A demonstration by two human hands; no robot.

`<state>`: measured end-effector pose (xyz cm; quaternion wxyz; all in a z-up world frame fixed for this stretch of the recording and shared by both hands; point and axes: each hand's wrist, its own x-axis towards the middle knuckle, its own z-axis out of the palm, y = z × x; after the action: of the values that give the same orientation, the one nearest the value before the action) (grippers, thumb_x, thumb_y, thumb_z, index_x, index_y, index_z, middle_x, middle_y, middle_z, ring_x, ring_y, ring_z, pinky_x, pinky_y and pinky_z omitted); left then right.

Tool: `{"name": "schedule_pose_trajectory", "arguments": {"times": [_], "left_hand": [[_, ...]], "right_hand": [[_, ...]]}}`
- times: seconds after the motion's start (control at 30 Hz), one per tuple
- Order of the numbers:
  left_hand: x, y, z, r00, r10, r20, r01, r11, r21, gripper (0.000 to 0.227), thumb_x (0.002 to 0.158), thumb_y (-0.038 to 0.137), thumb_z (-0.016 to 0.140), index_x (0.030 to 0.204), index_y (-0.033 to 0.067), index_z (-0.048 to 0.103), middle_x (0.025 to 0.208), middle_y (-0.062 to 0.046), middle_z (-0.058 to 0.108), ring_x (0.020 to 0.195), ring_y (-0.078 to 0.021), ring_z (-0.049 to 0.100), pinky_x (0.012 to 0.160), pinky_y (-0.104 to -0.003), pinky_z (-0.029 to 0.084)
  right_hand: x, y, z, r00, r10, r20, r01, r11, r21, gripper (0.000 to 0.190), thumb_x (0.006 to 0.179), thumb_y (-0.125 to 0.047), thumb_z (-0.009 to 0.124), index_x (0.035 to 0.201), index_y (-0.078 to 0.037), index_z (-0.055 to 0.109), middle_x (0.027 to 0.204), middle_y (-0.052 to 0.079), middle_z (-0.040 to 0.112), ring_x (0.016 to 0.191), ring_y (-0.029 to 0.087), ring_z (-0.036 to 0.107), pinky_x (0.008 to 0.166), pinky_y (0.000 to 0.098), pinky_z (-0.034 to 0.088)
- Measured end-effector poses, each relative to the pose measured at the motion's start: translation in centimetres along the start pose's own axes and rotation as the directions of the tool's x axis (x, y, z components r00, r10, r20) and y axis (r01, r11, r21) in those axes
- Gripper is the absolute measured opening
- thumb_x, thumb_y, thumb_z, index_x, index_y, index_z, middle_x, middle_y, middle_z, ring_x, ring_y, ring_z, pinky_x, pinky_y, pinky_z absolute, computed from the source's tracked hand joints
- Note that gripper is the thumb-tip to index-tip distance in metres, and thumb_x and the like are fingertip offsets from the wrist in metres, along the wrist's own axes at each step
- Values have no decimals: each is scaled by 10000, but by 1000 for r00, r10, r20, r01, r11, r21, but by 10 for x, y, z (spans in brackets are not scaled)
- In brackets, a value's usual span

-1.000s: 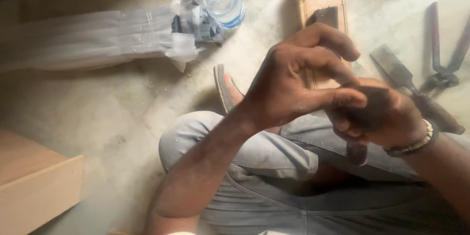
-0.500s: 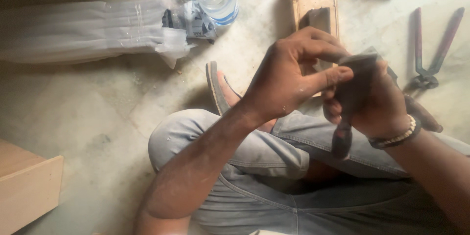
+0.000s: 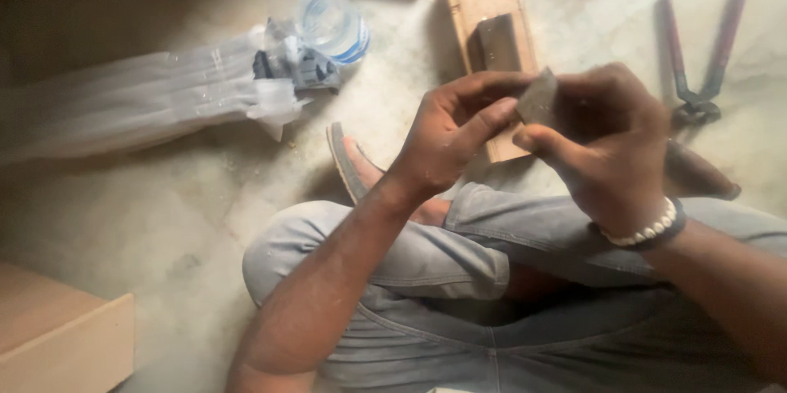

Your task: The person sits on the floor and sharpens a chisel on a sharpening stone mounted on a wooden block. They repeatedly rub the blade against the stone, periodically inspecting the edge and applying water from a bottle to the stone to lubricate the surface.

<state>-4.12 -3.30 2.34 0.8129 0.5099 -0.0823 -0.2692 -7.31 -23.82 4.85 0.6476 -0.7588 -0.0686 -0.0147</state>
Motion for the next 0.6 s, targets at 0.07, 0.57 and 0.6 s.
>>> {"name": "schedule_pose_trajectory", "arguments": {"times": [0.07,0.57,0.6], "left_hand": [[1,-7,4,1000,9,23,-10,999,38,430,1097,247,653,1440,1,571,1266,-126,677,1242,-189,668,1165,-367,557],[-4,5,36,999,-33,12,33,999,11,831,975,337,774,1571,-64,357,1090,-21,525,1051,-148,666,980,-354,619],[-4,5,35,1000,-25,12,24,999,21,826,977,328,777,1569,-73,364,1095,-19,519,1050,-149,668,983,-353,622]], "right_hand": [[2,8,1,998,62,27,-67,967,244,406,969,-319,775,1192,-14,627,1005,97,740,764,117,692,701,233,592],[3,46,-12,885,309,348,-431,264,863,551,1136,-503,484,1298,17,567,1046,195,708,878,266,717,719,352,602],[2,47,-12,889,309,338,-422,265,867,518,1152,-499,488,1284,-2,551,1026,197,703,879,270,712,714,353,594]]}}
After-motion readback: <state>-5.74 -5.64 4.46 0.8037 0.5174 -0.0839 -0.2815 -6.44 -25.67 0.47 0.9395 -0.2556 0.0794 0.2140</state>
